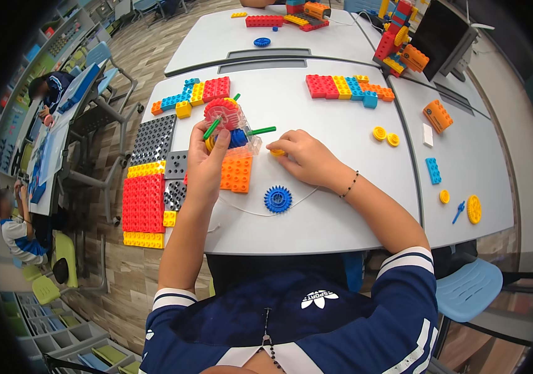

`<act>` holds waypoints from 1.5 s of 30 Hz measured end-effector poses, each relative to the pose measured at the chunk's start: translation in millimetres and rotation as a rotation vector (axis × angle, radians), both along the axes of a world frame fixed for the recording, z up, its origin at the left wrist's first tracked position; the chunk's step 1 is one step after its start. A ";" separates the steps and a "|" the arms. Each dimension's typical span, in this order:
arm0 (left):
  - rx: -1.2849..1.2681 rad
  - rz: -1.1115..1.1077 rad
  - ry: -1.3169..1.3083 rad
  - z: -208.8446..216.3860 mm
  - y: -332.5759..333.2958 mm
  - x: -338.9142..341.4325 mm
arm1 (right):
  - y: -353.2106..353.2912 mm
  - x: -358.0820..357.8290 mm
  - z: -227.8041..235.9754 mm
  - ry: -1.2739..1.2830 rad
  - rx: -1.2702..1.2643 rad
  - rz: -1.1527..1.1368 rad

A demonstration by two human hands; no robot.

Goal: The person assembles a gear mechanism using colorful plastic gears, rods, and connectors. They insert a green rod through a transparent housing, attach red and blue gears, and secure them with yellow end caps. The person repeatedly adjusts and tests the assembly, adding and removing components to refine the structure.

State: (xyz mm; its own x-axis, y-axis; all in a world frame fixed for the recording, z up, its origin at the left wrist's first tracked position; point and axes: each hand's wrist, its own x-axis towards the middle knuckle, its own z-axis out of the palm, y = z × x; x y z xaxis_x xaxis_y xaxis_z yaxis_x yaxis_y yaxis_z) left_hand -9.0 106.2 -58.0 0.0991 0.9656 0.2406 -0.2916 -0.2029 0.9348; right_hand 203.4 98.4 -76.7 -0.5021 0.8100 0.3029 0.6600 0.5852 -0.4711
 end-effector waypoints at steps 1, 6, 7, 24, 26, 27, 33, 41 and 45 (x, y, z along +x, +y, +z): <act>0.003 0.005 0.009 0.3 -0.1 0.2 | 0.4 0.8 -0.3 0.092 -0.096 -0.046; 0.062 0.037 0.073 0.0 0.3 1.6 | 5.7 3.7 2.7 0.896 -0.704 -0.124; 0.079 0.048 0.094 -0.6 0.5 1.8 | 5.3 6.2 5.0 1.043 -0.789 -0.107; 0.104 0.004 0.103 -4.2 -2.7 5.4 | -15.1 23.1 25.8 0.963 -0.534 -0.034; 0.104 -0.001 0.110 -4.6 -3.4 5.9 | -16.8 23.0 26.7 0.931 -0.495 -0.026; 0.105 -0.004 0.115 -4.7 -4.0 6.0 | -17.3 22.9 26.9 0.910 -0.477 -0.026; 0.106 -0.022 0.123 -4.4 -5.8 8.0 | -17.8 22.9 27.5 0.746 -0.407 -0.013; 0.138 -0.035 0.176 -7.4 -5.3 9.1 | -22.2 17.6 28.7 0.676 -0.232 -0.024; 0.148 -0.029 0.176 -7.3 -6.0 9.9 | -22.9 16.1 30.2 0.718 -0.201 -0.022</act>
State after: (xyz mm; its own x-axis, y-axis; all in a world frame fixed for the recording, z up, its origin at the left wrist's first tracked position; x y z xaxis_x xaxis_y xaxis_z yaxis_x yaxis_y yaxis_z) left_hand 0.9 100.2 -65.3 0.1795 0.9172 0.3558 -0.1348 -0.3354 0.9324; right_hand 219.6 75.5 -46.5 -0.2194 0.8921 0.3949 0.1598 0.4322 -0.8875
